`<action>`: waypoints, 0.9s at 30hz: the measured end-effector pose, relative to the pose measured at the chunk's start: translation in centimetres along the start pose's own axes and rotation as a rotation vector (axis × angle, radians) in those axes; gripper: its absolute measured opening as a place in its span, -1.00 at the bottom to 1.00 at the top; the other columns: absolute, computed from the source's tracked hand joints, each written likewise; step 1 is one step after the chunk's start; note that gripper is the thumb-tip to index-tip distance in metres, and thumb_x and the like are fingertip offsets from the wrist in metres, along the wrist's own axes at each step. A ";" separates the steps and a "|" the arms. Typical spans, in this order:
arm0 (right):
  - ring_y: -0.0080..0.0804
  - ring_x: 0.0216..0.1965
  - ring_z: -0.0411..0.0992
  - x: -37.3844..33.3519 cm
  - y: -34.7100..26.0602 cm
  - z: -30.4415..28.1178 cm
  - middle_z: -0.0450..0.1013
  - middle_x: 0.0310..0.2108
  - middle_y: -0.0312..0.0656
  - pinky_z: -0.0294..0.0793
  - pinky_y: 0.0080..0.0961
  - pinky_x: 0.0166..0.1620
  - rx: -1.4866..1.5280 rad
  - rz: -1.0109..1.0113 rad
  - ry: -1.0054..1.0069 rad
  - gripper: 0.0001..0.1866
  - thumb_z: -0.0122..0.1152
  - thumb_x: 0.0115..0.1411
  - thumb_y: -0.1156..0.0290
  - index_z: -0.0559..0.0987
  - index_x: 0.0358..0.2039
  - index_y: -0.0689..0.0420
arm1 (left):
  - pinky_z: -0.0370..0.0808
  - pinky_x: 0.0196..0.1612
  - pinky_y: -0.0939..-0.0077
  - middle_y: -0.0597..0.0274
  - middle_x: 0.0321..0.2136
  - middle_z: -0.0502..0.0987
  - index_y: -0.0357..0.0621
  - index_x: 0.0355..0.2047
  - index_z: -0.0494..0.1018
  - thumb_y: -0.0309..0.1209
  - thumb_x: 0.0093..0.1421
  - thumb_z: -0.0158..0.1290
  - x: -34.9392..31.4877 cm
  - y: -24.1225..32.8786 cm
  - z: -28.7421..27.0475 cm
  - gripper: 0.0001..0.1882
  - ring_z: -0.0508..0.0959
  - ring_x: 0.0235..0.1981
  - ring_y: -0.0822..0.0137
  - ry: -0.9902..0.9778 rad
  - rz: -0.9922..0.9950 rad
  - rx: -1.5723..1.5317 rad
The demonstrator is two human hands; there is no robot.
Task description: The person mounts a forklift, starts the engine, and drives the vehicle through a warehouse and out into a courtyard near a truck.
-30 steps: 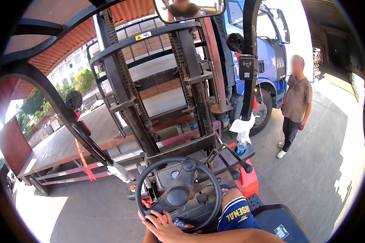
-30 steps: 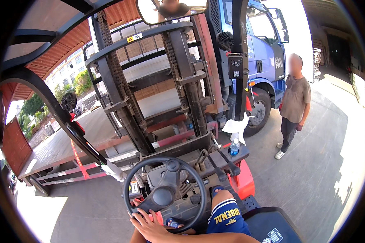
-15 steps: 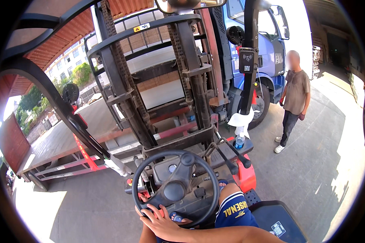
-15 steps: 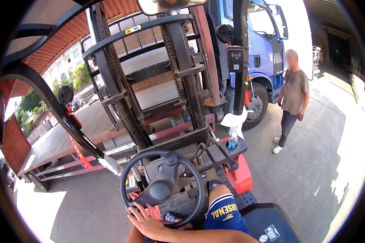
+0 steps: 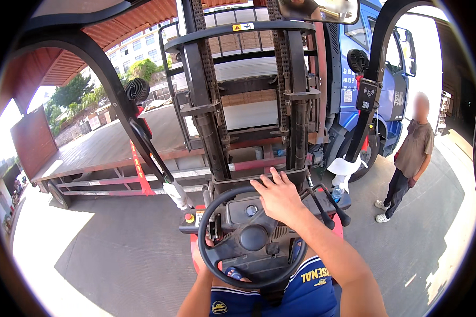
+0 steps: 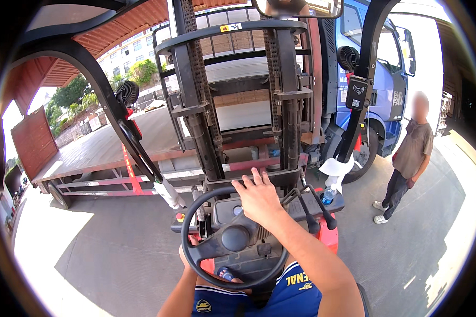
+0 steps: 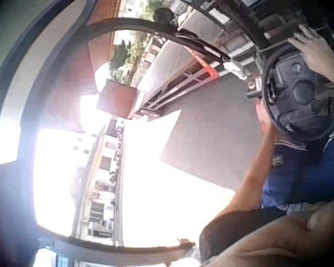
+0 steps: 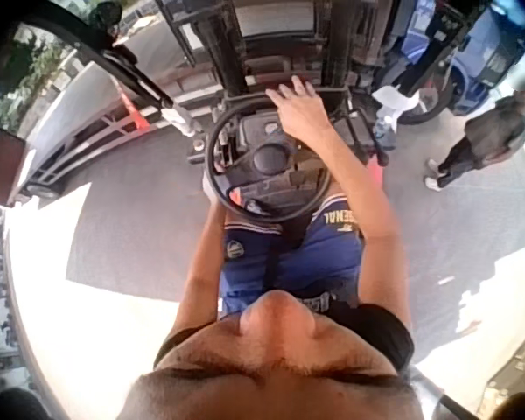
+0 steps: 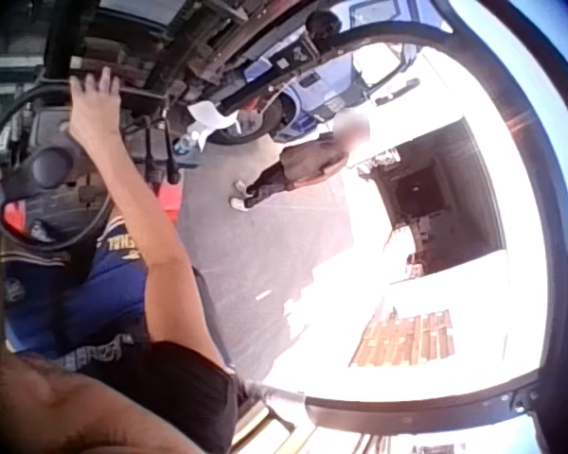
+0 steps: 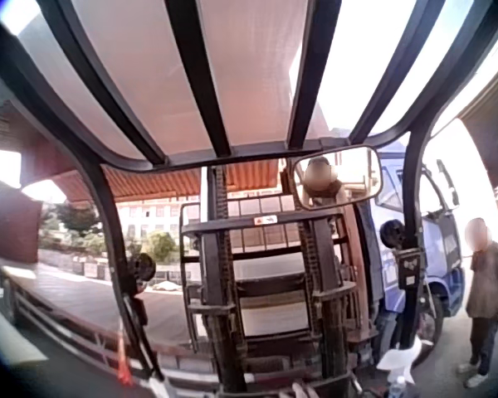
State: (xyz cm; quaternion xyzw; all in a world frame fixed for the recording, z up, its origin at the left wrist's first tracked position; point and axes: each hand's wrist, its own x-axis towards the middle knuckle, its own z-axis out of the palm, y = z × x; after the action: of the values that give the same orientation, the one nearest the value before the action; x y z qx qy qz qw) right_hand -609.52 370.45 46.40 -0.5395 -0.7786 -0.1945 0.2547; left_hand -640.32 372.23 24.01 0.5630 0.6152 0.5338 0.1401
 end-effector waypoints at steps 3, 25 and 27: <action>0.05 0.51 0.49 -4.4 1.0 0.1 0.49 0.52 0.15 0.59 -0.16 0.47 0.014 -0.042 0.001 -0.47 0.30 0.35 0.44 0.72 0.34 0.16 | 0.66 -0.03 -0.04 -0.16 -0.16 0.78 -0.20 -0.02 0.68 -0.23 0.49 0.18 -0.5 -1.9 -0.9 -0.71 0.77 -0.09 -0.26 0.005 0.106 -0.049; 0.03 0.51 0.47 -2.0 -0.7 1.0 0.65 0.38 -0.18 0.28 0.17 0.61 0.026 0.106 0.247 -0.53 0.33 0.26 0.54 0.79 0.17 -0.01 | 0.62 -0.11 -0.19 -0.17 -0.28 0.74 -0.19 -0.14 0.67 -0.26 0.49 0.13 -0.1 -3.2 -0.5 -0.75 0.73 -0.22 -0.35 0.007 0.001 -0.111; 0.08 0.55 0.40 -9.9 -2.1 -1.2 0.58 0.44 -0.17 0.25 0.30 0.60 0.002 0.152 0.144 -0.52 0.35 0.23 0.56 0.79 0.17 -0.02 | 0.62 -0.11 -0.19 -0.22 -0.27 0.73 -0.22 -0.15 0.66 -0.27 0.49 0.14 0.0 -2.1 -0.4 -0.75 0.72 -0.21 -0.36 -0.004 -0.021 0.026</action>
State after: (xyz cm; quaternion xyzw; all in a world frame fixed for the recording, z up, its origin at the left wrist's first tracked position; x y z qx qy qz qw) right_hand -608.40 361.68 41.25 -0.5814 -0.7152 -0.2122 0.3247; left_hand -641.77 372.44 22.42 0.5594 0.6278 0.5229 0.1396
